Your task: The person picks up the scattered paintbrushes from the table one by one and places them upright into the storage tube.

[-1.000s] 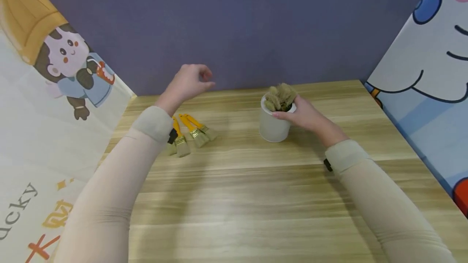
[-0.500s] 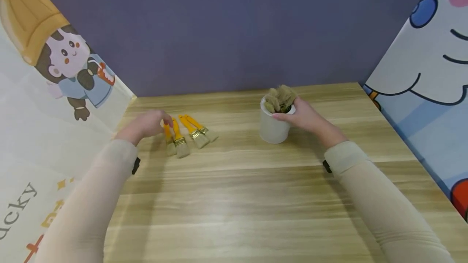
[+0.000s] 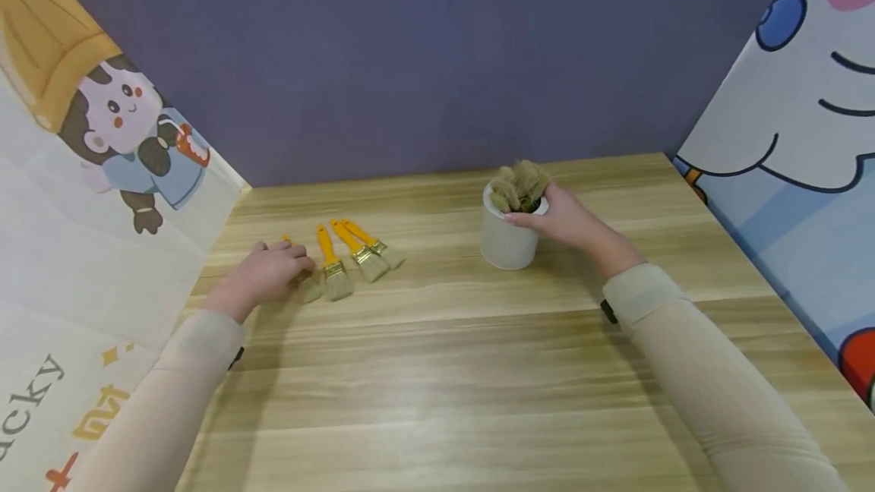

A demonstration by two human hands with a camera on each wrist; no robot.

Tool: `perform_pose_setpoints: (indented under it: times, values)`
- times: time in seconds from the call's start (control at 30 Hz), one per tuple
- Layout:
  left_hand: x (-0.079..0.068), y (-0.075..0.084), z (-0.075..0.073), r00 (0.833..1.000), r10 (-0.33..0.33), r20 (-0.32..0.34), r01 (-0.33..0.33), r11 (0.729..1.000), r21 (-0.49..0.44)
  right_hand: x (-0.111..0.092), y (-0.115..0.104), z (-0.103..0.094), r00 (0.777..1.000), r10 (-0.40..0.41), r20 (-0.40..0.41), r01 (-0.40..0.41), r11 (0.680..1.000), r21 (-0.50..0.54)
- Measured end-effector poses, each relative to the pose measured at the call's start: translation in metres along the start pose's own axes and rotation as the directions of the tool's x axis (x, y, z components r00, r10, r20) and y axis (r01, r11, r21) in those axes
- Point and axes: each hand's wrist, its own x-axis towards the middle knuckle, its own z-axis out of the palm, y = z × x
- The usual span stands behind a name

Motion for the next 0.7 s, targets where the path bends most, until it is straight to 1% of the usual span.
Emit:
perform_pose_setpoints:
  times: [0.03,0.07,0.13,0.2,0.23,0.27,0.3,0.33,0.37,0.4,0.43,0.47,0.5,0.53,0.57,0.6,0.63,0.67,0.7]
  values:
    - [-0.001,0.001,0.0,1.0,0.029,0.0,-0.029,0.996,0.079,0.0,0.0,0.0,1.0,0.001,0.001,-0.001,1.0,-0.001]
    - [-0.002,0.001,0.0,0.998,0.063,-0.001,-0.062,0.986,0.156,-0.001,0.0,0.0,1.0,0.004,0.002,-0.004,1.0,-0.001]
    - [-0.004,0.001,0.0,0.991,0.132,-0.012,-0.123,0.949,0.291,-0.001,0.0,0.001,1.0,0.008,0.001,-0.008,1.0,-0.005]
    - [-0.006,0.001,0.0,0.979,0.201,-0.03,-0.174,0.904,0.391,-0.001,0.0,0.001,1.0,0.008,0.002,-0.008,1.0,-0.004]
    - [-0.006,0.0,-0.001,0.97,0.238,-0.044,-0.197,0.884,0.425,-0.001,0.0,0.002,1.0,0.01,0.001,-0.01,1.0,-0.006]
    - [-0.006,0.0,-0.003,0.962,0.266,-0.058,-0.214,0.87,0.445,-0.001,0.0,0.002,1.0,0.013,0.0,-0.013,1.0,-0.009]
    - [-0.007,0.0,-0.006,0.955,0.287,-0.077,-0.222,0.861,0.457,-0.001,0.0,0.002,1.0,0.015,-0.001,-0.015,1.0,-0.012]
    - [-0.006,-0.001,-0.01,0.949,0.299,-0.104,-0.223,0.863,0.454,-0.001,0.0,0.002,1.0,0.015,-0.002,-0.015,1.0,-0.015]
    - [-0.006,0.0,-0.016,0.944,0.299,-0.137,-0.216,0.877,0.429,-0.001,0.001,0.002,1.0,0.016,-0.002,-0.016,1.0,-0.015]
    - [-0.006,0.001,-0.024,0.941,0.287,-0.177,-0.201,0.899,0.39,-0.001,0.001,0.003,1.0,0.017,-0.002,-0.017,1.0,-0.017]
    - [-0.004,0.002,-0.031,0.938,0.262,-0.225,-0.179,0.926,0.333,-0.001,0.001,0.003,1.0,0.02,-0.001,-0.02,1.0,-0.019]
    - [-0.002,0.004,-0.041,0.933,0.227,-0.278,-0.152,0.951,0.268,-0.001,0.001,0.003,1.0,0.02,0.002,-0.02,1.0,-0.019]
    - [0.0,0.005,-0.05,0.922,0.193,-0.336,-0.133,0.972,0.194,-0.001,0.001,0.003,1.0,0.02,0.007,-0.02,1.0,-0.018]
    - [0.004,0.007,-0.06,0.909,0.147,-0.391,-0.114,0.988,0.104,-0.001,0.0,0.003,1.0,0.021,0.011,-0.021,1.0,-0.017]
    - [0.008,0.011,-0.072,0.903,0.08,-0.423,-0.091,0.996,-0.005,-0.001,0.0,0.003,1.0,0.023,0.015,-0.023,1.0,-0.013]
    - [0.013,0.016,-0.082,0.887,0.012,-0.461,-0.069,0.992,-0.106,-0.002,0.0,0.003,1.0,0.022,0.017,-0.022,1.0,-0.01]
    - [0.019,0.021,-0.093,0.867,-0.064,-0.494,-0.049,0.976,-0.213,-0.002,-0.001,0.003,1.0,0.024,0.016,-0.024,1.0,-0.008]
    - [0.026,0.028,-0.104,0.841,-0.14,-0.523,-0.035,0.95,-0.31,-0.002,-0.001,0.002,1.0,0.024,0.014,-0.024,1.0,-0.004]
    - [0.034,0.036,-0.115,0.813,-0.22,-0.54,-0.032,0.908,-0.418,-0.003,-0.001,0.002,1.0,0.024,0.01,-0.024,1.0,-0.001]
